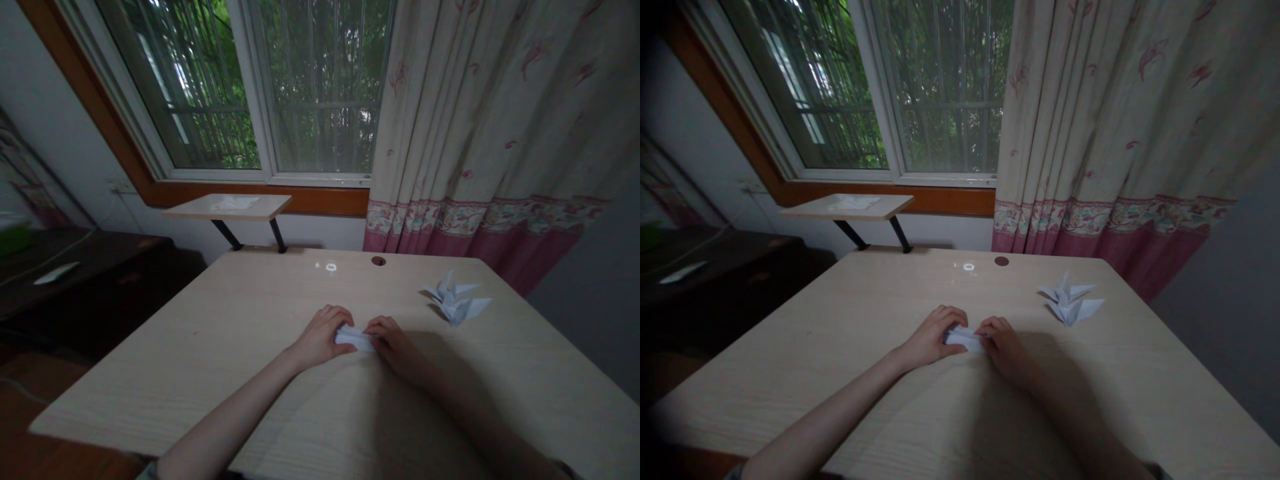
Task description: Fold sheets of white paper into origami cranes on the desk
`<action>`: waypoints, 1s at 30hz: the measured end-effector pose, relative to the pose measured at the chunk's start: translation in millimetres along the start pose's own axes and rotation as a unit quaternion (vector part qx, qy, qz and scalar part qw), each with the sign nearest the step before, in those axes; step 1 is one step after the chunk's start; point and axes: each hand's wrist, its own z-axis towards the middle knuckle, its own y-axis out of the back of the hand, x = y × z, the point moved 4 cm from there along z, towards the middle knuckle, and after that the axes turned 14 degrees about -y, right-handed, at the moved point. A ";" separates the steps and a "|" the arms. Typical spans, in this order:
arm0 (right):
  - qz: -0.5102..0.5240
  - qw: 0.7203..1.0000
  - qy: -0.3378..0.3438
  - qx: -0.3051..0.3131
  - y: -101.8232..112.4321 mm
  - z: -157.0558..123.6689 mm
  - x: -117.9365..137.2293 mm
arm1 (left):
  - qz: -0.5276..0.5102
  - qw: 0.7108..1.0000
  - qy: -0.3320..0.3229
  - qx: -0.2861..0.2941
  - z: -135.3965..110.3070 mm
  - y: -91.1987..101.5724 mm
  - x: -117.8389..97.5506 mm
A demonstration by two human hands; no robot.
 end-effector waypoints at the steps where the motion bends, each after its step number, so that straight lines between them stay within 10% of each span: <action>1: -0.003 1.000 -0.001 -0.002 0.0 0.2 0.5 | -0.001 1.000 0.000 0.000 0.1 0.0 0.0; 30: -0.173 0.984 0.027 -0.025 -3.6 -5.0 13.5 | 0.042 0.999 -0.004 0.010 -2.2 1.1 -2.0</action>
